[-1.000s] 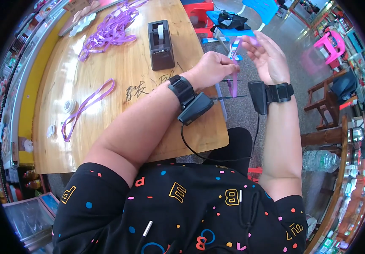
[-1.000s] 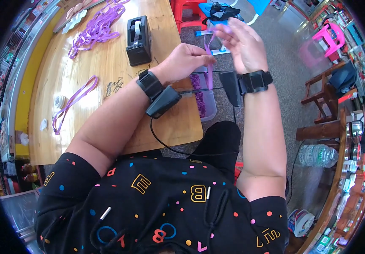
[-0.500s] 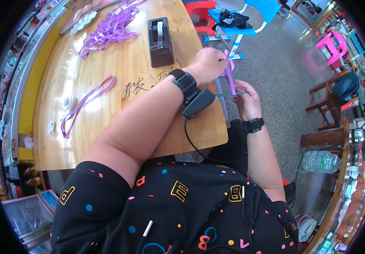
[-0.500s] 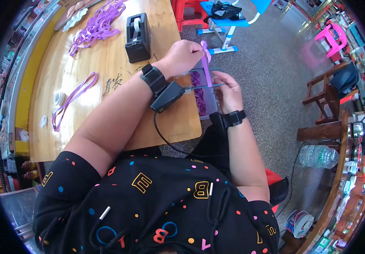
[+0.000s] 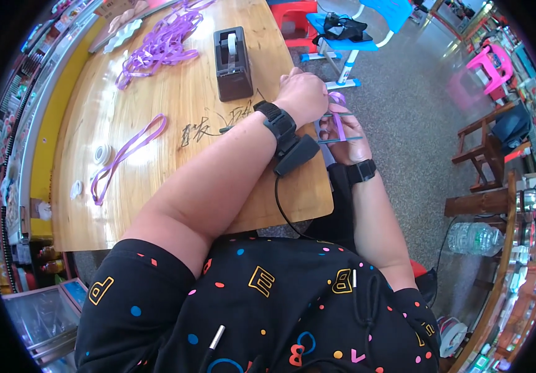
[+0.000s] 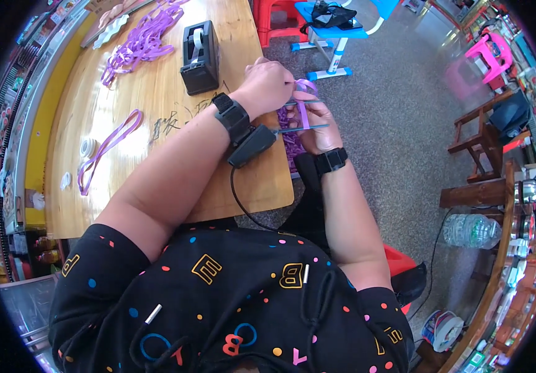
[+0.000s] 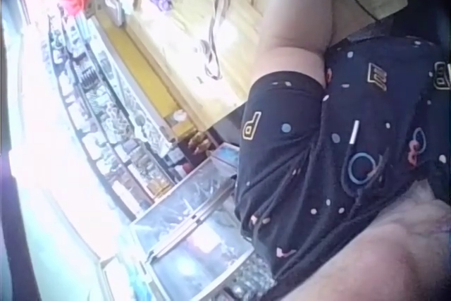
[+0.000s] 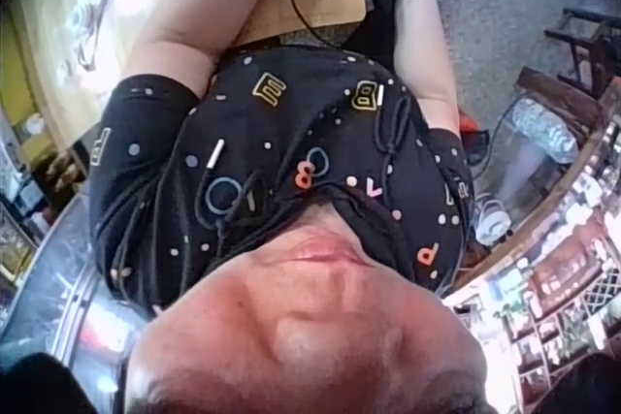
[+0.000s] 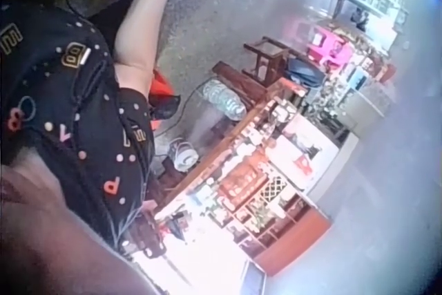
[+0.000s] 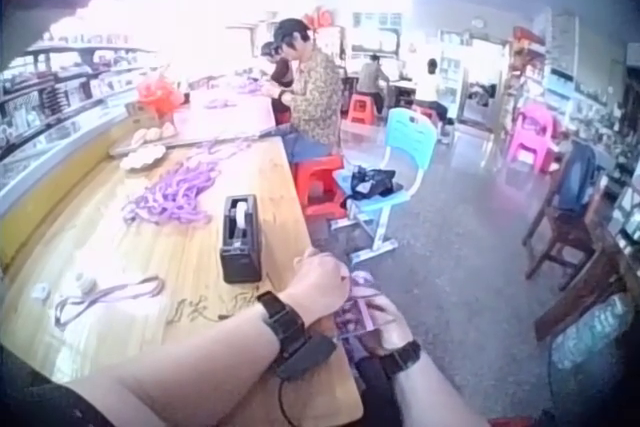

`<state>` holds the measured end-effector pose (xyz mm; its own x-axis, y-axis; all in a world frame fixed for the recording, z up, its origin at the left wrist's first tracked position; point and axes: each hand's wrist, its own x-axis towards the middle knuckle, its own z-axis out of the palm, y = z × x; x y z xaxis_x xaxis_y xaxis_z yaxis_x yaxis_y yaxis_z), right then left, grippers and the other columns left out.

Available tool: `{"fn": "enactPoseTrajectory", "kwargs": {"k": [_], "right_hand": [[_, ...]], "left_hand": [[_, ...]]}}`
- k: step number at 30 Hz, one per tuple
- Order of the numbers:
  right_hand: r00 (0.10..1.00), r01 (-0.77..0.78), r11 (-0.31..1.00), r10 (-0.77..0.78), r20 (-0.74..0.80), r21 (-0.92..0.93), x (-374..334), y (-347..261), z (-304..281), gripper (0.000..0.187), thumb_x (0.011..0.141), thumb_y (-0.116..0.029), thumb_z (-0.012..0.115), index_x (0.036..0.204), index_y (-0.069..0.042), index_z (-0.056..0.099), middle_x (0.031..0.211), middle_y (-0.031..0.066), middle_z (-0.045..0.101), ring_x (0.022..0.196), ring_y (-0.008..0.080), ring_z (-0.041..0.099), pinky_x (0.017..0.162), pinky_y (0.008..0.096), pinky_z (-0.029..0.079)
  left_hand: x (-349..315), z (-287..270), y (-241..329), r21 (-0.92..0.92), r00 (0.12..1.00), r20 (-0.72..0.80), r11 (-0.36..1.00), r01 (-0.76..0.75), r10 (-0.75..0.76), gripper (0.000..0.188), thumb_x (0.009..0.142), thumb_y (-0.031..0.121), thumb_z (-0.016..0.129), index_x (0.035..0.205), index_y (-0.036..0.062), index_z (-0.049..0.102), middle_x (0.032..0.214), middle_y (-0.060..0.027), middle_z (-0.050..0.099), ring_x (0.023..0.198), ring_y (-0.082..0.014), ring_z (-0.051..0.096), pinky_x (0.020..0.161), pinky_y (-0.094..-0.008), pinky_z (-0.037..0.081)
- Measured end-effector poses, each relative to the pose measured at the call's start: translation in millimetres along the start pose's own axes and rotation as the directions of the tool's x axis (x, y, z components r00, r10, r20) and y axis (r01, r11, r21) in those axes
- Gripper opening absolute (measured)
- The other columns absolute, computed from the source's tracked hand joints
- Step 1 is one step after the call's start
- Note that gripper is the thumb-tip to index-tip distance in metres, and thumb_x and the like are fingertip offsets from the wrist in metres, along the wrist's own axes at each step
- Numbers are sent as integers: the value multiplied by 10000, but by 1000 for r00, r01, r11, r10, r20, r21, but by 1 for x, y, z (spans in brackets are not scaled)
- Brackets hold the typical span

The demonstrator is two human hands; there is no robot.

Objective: The person pulls a length of purple ribbon from a pile, wraps it around a metal tool, and cuts it with scissors. They then place the cut piece of ribbon into a plastic bin and repeat the process.

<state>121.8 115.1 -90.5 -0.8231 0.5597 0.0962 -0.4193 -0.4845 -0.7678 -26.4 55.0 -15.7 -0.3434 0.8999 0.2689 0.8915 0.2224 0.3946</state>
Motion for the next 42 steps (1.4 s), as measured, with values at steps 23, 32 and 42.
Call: {"fn": "enactPoseTrajectory", "kwargs": {"k": [23,32,42], "right_hand": [[962,-164,939,84,-260,-303,-90,-29,38,105,911,-139,561,877,-71,635,896,12,621,801,108,539,716,264,413],[971,-158,941,93,-219,-301,-100,-47,57,150,920,-127,541,850,-25,625,912,34,631,761,89,540,706,237,418],[963,-243,909,185,-195,-337,-106,-60,67,200,931,-165,511,803,-42,604,795,53,624,698,112,547,664,243,431]], "left_hand": [[-6,-19,10,-440,948,191,885,-150,256,217,774,228,667,826,19,689,736,-164,643,695,-269,641,653,-342,494],[-6,-13,7,-390,942,137,891,-233,307,181,768,199,641,763,21,676,739,-145,635,709,-287,620,667,-356,490],[-12,-19,10,-478,837,-11,732,-486,548,78,701,122,684,761,79,707,825,-65,647,895,-249,583,833,-354,461]]}}
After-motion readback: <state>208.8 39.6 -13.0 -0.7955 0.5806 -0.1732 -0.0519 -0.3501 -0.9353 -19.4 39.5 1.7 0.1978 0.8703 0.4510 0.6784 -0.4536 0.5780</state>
